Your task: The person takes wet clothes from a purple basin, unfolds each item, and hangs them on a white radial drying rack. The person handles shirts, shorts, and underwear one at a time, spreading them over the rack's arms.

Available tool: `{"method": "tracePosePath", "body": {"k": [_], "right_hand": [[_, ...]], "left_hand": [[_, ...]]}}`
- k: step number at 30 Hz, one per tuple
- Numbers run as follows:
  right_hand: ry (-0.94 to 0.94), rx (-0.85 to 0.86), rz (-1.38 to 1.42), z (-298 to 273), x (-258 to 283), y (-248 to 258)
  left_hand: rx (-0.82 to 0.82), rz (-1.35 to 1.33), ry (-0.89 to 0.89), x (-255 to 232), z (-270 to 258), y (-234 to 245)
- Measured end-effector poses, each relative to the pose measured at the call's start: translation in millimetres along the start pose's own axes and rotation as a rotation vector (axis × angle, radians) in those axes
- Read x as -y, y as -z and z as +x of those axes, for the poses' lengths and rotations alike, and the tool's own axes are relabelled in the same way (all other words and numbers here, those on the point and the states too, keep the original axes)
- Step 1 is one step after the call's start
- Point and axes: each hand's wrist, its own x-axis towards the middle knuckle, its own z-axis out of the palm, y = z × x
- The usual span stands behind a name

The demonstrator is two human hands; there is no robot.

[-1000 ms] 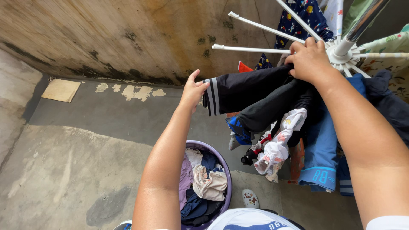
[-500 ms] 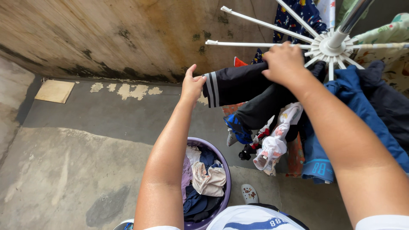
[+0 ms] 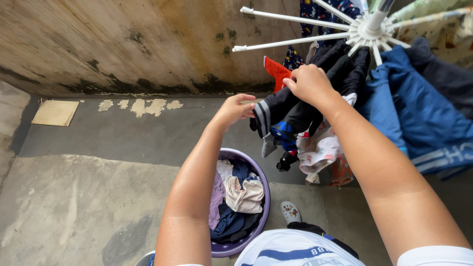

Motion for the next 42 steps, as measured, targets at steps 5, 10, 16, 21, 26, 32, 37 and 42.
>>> {"method": "tracePosePath", "body": {"k": [5,10,16,21,26,32,37,42], "right_hand": [[-0.055,-0.065,0.031,-31.6,-14.2,-7.1],[-0.007,-0.171,-0.054,-65.5,-40.0,-21.7],[0.027,-0.280,-0.151,-101.9,-26.1,-21.1],[0.093,-0.385,0.022,-123.6,58.8,-19.2],[0.223,-0.311,0.304,-140.7,157.5,-58.6],[0.115,0.088,0.634,-173.1,231.9,-165.4],[0.039,0.377,0.734,-212.6,248.2,-287.6],[-0.126,0.632,0.755,-252.0,238.9,-413.9]], "left_hand": [[0.169,-0.049,-0.056,6.3,-24.4,-38.0],[0.286,-0.023,-0.112,14.9,-58.4,-63.7],[0.246,-0.083,-0.156,42.1,-104.5,-59.4],[0.047,-0.273,-0.117,95.0,-148.2,-32.6],[-0.240,-0.556,-0.014,169.4,-197.3,-5.5],[-0.604,-0.836,0.138,275.4,-260.6,5.4],[-0.787,-0.987,0.238,360.6,-305.6,-8.0],[-0.849,-1.040,0.350,415.7,-341.2,-30.9]]}}
